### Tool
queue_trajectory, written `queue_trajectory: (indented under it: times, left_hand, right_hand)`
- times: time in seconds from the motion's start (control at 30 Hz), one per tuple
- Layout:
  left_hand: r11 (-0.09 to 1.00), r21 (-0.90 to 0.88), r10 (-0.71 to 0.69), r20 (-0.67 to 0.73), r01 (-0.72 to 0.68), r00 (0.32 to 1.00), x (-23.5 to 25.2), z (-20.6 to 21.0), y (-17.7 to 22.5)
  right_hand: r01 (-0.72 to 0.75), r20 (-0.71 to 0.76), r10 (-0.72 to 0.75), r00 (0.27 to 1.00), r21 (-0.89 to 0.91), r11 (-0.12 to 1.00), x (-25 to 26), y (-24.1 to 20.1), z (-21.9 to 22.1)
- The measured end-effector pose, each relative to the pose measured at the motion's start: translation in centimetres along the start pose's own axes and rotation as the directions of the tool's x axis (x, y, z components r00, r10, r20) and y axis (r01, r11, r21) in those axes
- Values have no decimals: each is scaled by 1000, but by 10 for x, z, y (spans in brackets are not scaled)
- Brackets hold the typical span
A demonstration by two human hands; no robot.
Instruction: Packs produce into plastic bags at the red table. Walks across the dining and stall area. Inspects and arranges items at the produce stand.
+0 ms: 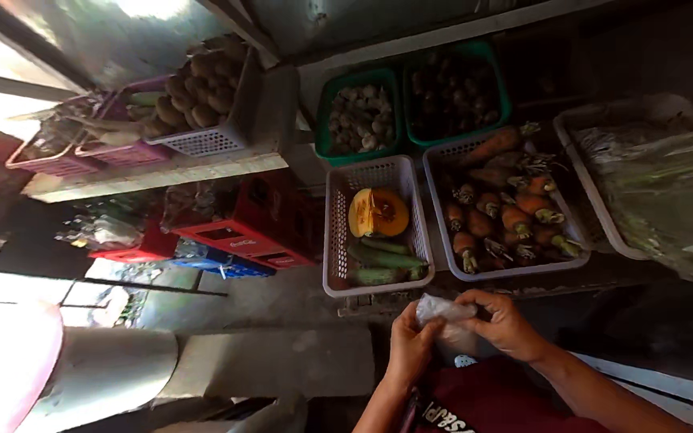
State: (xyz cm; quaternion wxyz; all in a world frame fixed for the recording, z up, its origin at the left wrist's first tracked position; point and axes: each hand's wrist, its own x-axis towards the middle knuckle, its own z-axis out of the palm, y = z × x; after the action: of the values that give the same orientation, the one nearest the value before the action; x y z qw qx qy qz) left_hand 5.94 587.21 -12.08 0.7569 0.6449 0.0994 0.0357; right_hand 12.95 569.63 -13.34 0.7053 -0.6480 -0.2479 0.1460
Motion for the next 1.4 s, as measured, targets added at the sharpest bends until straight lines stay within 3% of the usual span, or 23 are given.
queue_trajectory:
  times: [0.1, 0.17, 0.2, 0.27, 0.33, 0.37, 0.43, 0.53, 0.6, 0.63, 0.8, 0.97, 1.03, 1.1, 1.13, 1.17, 1.23, 1.3, 1.4]
  left_hand:
    - [997, 14, 78, 34, -78, 996, 16, -17, 0]
    - [973, 82, 208, 107, -217, 972, 26, -28, -2]
    - [919, 191, 327, 125, -346, 937, 29, -34, -4]
    - [696, 438, 565, 155, -569, 810, 37, -43, -2]
    - [537, 516, 664, 229, -667, 712, 44, -44, 4]
    - [529, 505, 643, 286, -682, 710, 47, -44, 5]
    - [658, 406, 510, 380, -634, 772, 55, -40, 5]
    - [942, 195, 167, 437, -274, 884, 67, -32, 17]
    - [986, 163, -56, 499, -30, 865, 75, -29, 32]
    - [983, 183, -112, 537, 15, 836, 79, -28, 35]
    - [961, 263, -123, 675, -81, 727, 94, -17, 42]
    - [975, 210, -49, 517, -71, 854, 117, 6, 56]
    - [910, 329, 112, 385, -250, 916, 147, 6, 65]
    - [686, 586, 338, 269, -432, 902, 185, 0, 75]
    - [570, 694, 382, 249, -439, 890, 206, -5, 80]
    - [477, 788, 359, 231, -390, 905, 226, -8, 86]
    - [301, 931, 162, 165, -208, 973, 267, -13, 92]
    - [159, 982, -30, 108, -102, 994, 300, -18, 85]
    - [171, 984, -232, 85, -46, 969, 320, -28, 58]
  right_hand:
    - [-21, -57, 21, 998, 7, 1000, 16, 3, 15]
    - [-24, -128, 17, 992, -49, 999, 23, 1, 18]
    - [-20, -177, -2, 984, -122, 992, 26, 0, 17]
    - [-8, -246, -64, 967, -282, 959, 31, 1, 16]
    - [-3, -280, -97, 955, -338, 941, 35, -1, 20]
    - [8, -287, -110, 951, -334, 942, 36, -3, 25]
    - [63, -285, -149, 947, -289, 955, 38, -8, 31]
    - [104, -262, -172, 950, -255, 961, 41, -14, 28]
    - [91, -259, -158, 953, -253, 963, 41, -16, 21]
    - [94, -263, -164, 951, -258, 962, 40, -15, 18]
    - [175, -304, -269, 914, -303, 937, 38, -8, -6]
    - [163, -314, -245, 917, -265, 950, 38, -15, -26]
    - [125, -271, -233, 934, -364, 923, 38, -19, -40]
    - [99, -284, -241, 928, -435, 895, 34, -15, -59]
    - [80, -308, -233, 922, -438, 895, 30, -12, -68]
    - [50, -336, -209, 918, -426, 903, 24, -11, -78]
    - [-14, -383, -145, 912, -382, 924, 11, -14, -92]
    - [-57, -394, -85, 915, -334, 941, -3, -16, -104]
    - [-70, -391, -65, 918, -323, 944, -21, -9, -115]
